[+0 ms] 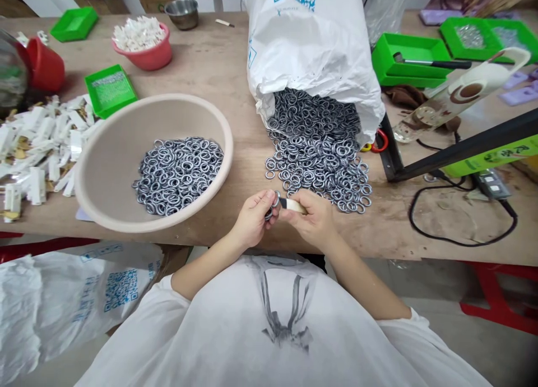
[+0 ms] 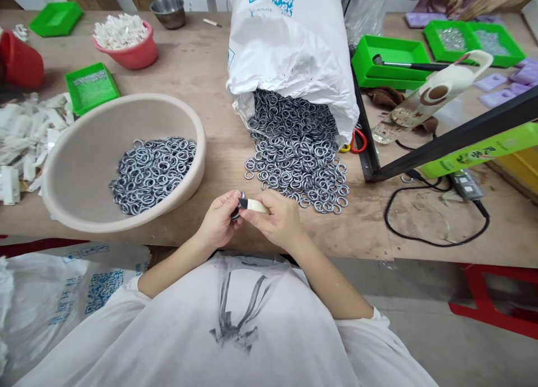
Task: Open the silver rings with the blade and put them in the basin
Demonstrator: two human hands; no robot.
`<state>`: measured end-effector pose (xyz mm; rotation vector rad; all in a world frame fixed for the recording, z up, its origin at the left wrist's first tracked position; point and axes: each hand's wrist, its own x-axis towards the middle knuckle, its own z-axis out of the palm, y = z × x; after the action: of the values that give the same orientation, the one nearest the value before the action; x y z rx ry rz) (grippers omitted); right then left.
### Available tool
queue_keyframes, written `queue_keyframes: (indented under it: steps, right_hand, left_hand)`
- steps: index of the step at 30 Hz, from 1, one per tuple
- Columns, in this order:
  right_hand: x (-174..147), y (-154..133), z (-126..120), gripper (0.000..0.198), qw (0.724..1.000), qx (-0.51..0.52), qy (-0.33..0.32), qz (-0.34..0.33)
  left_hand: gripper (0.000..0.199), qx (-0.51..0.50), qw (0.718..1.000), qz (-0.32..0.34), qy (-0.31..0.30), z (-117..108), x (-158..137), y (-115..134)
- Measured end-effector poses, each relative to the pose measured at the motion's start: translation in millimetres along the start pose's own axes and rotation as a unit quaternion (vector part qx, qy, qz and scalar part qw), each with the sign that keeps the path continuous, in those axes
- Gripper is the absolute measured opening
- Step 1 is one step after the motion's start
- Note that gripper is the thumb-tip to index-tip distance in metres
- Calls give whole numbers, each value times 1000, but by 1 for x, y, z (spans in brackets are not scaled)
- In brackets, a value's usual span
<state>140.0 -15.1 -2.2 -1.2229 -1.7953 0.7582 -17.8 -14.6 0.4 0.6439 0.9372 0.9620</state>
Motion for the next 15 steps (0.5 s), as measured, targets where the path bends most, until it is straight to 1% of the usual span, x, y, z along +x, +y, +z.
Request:
queue_keyframes:
  steps: [2, 5, 8, 11, 13, 15]
  right_hand:
    - [-3, -1, 0, 46, 998, -51, -15, -32]
    - [-5, -2, 1, 47, 995, -90, -30, -38]
    - [-7, -4, 4, 46, 994, -94, -31, -37]
    - [-8, -3, 8, 45, 997, -68, -22, -29]
    - [-6, 4, 10, 46, 999, -31, -8, 7]
    - [1, 18, 8, 46, 997, 9, 21, 79]
  left_hand:
    - [50, -14, 1000, -4, 10, 2, -2, 1]
    - [51, -21, 999, -12, 21, 4, -3, 3]
    - [52, -17, 1000, -10, 18, 5, -3, 3]
    - [52, -13, 1000, 0, 10, 2, -3, 1]
    - [52, -8, 1000, -1, -7, 0, -4, -2]
    - [51, 9, 998, -18, -54, -3, -7, -6]
